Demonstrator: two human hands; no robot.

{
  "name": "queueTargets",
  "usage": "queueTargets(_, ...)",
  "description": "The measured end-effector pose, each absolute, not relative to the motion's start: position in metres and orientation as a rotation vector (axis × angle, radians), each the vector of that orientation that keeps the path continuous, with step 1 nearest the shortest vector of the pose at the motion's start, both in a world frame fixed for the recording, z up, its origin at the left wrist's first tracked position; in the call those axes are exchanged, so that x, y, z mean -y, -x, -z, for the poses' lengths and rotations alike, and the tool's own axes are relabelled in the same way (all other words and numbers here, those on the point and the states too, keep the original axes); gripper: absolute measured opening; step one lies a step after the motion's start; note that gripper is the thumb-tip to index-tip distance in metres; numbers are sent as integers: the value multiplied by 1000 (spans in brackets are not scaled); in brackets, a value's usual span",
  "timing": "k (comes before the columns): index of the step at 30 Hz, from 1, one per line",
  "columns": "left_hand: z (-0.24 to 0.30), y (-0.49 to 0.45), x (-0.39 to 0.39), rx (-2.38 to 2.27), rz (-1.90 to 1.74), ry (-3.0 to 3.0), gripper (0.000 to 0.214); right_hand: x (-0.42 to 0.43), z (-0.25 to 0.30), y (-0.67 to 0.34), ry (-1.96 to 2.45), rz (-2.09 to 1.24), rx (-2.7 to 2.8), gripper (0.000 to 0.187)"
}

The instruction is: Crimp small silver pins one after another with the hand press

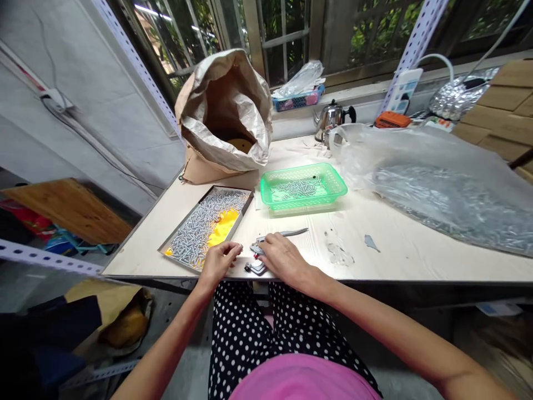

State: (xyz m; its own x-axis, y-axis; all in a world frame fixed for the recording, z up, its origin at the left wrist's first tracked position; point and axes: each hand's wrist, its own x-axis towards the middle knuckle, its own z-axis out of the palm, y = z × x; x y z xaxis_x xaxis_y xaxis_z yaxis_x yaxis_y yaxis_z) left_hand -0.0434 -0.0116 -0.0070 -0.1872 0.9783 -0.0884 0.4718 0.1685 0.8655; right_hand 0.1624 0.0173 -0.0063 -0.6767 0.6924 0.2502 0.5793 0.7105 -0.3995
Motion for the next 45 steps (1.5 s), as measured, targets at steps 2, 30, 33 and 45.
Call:
queueTargets(2, 8, 43, 11, -1786, -785, -1512, 32, -10, 14, -186, 1060, -383, 2562, 18)
queueTargets(30, 2, 31, -24, -1531, -12, -1398, 42, -9, 35, -213, 1177, -158, 2611, 17)
queueTargets(33, -2, 29, -20, -1540, -20, -1341, 45, -7, 34, -213, 1163, -167, 2621, 17)
queueTargets(45, -8, 22, -24, -1589, 28, -1255, 45, -62, 17, -229, 1116, -337, 2834, 104)
